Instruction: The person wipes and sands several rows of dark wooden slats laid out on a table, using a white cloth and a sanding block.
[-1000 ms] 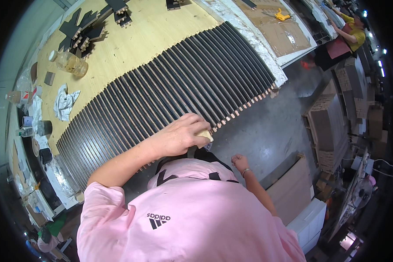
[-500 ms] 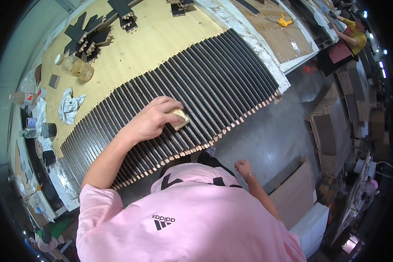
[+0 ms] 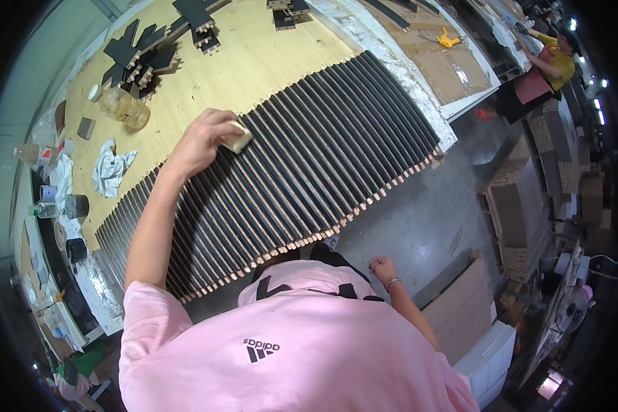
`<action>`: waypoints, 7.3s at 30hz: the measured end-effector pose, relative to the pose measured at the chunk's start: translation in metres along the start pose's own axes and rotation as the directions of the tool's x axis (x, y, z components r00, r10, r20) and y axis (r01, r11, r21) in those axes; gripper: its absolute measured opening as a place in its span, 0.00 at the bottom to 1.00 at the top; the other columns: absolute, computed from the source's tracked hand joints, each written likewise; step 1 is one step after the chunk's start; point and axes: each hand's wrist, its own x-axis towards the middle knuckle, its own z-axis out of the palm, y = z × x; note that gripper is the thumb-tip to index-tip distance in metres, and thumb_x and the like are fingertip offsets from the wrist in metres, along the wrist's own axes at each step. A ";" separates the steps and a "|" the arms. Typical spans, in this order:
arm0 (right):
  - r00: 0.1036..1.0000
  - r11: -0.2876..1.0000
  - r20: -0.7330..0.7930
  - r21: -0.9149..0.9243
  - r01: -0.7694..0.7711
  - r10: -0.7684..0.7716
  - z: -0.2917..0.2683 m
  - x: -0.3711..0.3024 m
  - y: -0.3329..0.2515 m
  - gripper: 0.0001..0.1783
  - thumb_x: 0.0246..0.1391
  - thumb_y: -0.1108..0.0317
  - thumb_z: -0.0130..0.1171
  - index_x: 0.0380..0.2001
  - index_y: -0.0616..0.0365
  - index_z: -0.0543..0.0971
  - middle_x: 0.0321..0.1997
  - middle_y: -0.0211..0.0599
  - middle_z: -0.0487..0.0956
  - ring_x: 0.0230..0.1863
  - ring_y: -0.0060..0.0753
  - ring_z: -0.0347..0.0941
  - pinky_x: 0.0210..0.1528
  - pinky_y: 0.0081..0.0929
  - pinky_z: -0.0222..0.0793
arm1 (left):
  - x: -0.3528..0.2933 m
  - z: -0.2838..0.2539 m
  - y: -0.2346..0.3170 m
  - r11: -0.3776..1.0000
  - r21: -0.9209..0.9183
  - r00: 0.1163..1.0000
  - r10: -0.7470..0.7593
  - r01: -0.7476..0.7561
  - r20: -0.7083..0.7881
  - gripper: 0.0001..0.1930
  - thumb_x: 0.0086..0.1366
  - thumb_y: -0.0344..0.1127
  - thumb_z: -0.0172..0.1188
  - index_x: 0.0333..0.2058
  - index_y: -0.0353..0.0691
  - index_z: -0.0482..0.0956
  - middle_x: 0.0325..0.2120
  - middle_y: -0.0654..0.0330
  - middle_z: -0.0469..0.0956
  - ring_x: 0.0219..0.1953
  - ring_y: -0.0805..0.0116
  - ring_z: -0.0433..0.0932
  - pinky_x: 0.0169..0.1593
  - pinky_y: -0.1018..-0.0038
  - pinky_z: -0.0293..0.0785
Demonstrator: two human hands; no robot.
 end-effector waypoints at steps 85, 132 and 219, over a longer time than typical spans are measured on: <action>0.977 0.896 0.152 -0.399 0.197 -0.147 0.101 -0.052 0.104 0.07 0.51 0.76 0.58 0.28 0.69 0.83 0.25 0.44 0.82 0.22 0.35 0.78 0.25 0.34 0.74 | -0.480 -0.074 -0.018 0.472 -0.856 0.100 -0.861 -0.210 -0.499 0.10 0.66 0.32 0.61 0.43 0.38 0.73 0.33 0.61 0.80 0.32 0.71 0.81 0.43 0.73 0.78; 0.604 0.589 -0.227 0.139 0.796 -0.764 0.279 -0.277 -0.189 0.20 0.56 0.74 0.63 0.52 0.64 0.77 0.49 0.38 0.81 0.51 0.27 0.76 0.55 0.26 0.72 | -0.306 -0.209 -0.057 0.279 -0.954 0.944 -0.270 -0.111 -0.189 0.12 0.59 0.19 0.63 0.42 0.29 0.80 0.33 0.56 0.83 0.33 0.74 0.82 0.39 0.78 0.81; 0.178 0.120 0.211 -0.261 0.958 -0.961 0.546 -0.360 -0.147 0.08 0.41 0.71 0.65 0.24 0.56 0.74 0.28 0.37 0.71 0.32 0.40 0.71 0.35 0.36 0.66 | -0.435 -0.163 -0.195 0.679 -0.729 0.733 -0.455 -0.080 -0.505 0.25 0.65 0.18 0.49 0.62 0.37 0.68 0.54 0.60 0.74 0.55 0.73 0.72 0.59 0.77 0.66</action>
